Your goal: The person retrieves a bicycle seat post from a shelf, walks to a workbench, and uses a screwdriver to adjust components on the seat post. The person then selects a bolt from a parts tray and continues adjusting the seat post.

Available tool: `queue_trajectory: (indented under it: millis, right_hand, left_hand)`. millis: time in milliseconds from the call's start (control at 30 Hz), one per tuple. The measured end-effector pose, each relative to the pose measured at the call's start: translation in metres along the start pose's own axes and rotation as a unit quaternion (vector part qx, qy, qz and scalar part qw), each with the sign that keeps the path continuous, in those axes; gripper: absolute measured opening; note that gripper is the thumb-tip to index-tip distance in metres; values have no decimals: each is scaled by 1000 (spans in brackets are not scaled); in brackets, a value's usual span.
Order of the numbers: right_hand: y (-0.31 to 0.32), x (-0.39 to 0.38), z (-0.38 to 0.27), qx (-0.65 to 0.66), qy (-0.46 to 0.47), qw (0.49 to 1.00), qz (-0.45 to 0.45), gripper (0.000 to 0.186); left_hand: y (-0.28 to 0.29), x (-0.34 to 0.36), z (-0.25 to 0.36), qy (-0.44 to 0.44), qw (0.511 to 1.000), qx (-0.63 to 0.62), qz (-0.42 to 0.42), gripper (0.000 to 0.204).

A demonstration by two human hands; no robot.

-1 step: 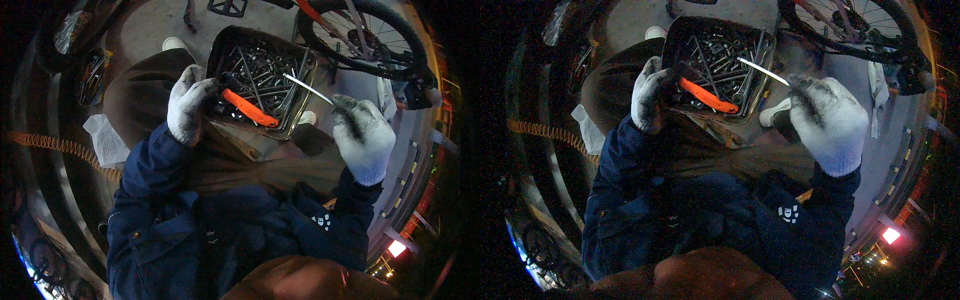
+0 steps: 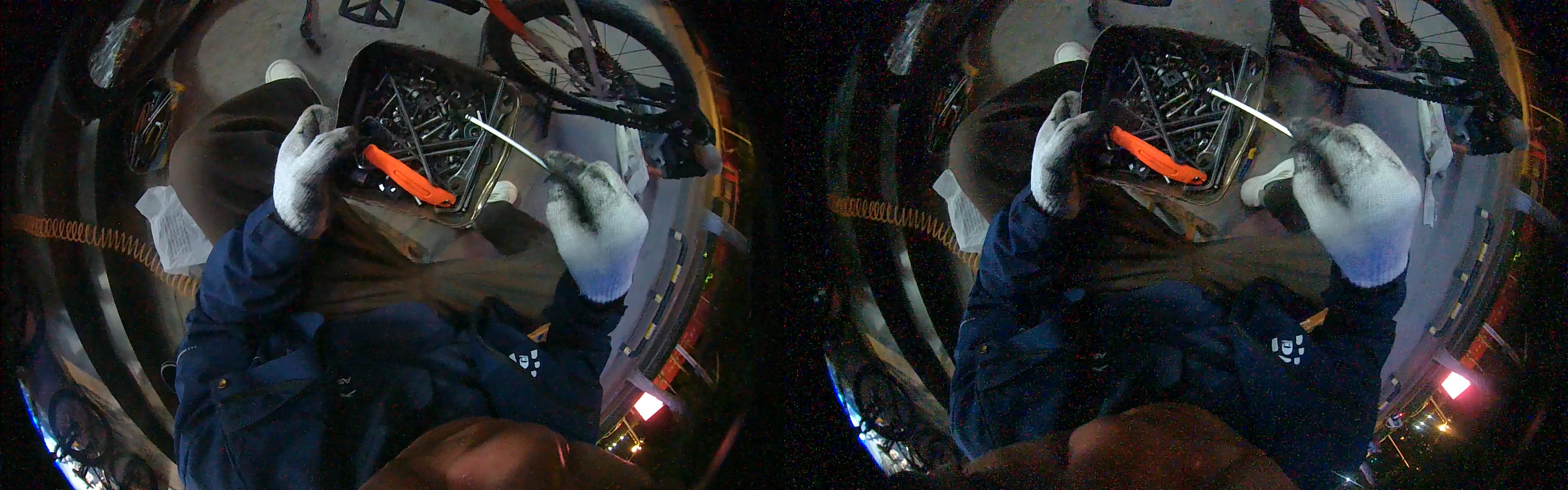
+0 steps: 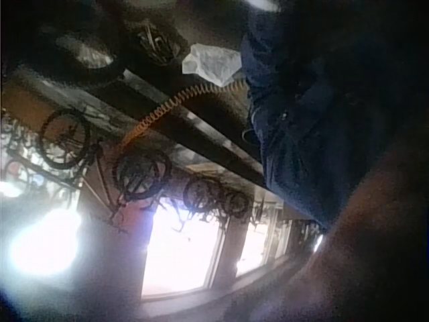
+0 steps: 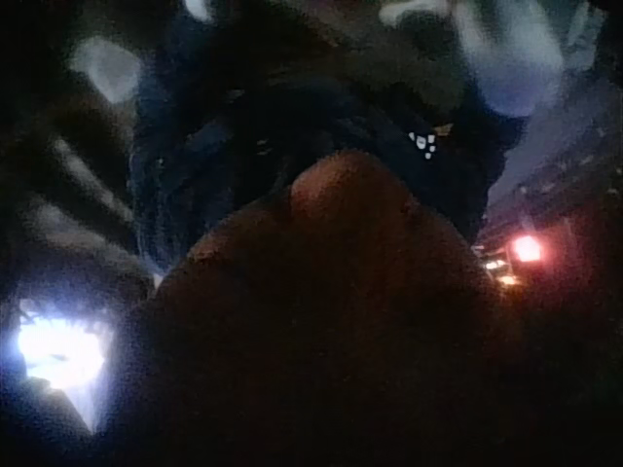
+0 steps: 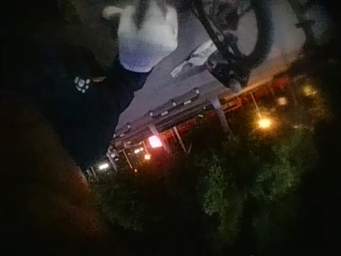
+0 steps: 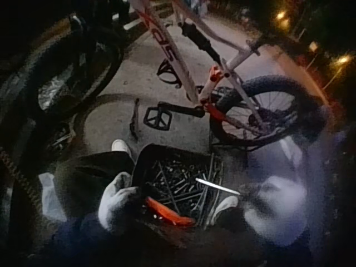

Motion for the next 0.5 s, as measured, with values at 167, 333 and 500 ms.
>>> queue_trajectory:
  millis: [167,333,500]
  right_hand:
    - [-3,4,3,-28,-6,998,57,30]
    - [-2,9,2,-105,10,992,65,30]
    - [-8,15,1,-99,0,993,59,28]
  left_hand:
    - [-1,-1,2,7,1000,-4,-7,13]
    - [-3,0,1,13,1000,10,7,14]
    - [-2,2,0,35,999,-4,9,13]
Point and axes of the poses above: each hand's wrist, its own x-axis towards the middle knuckle, its own y-axis out of the back of the hand, z = x × y, the point moved 3 cm from there along x, towards the middle knuckle, and after that the axes turned 8 degrees about -x, right-handed, at the moved point
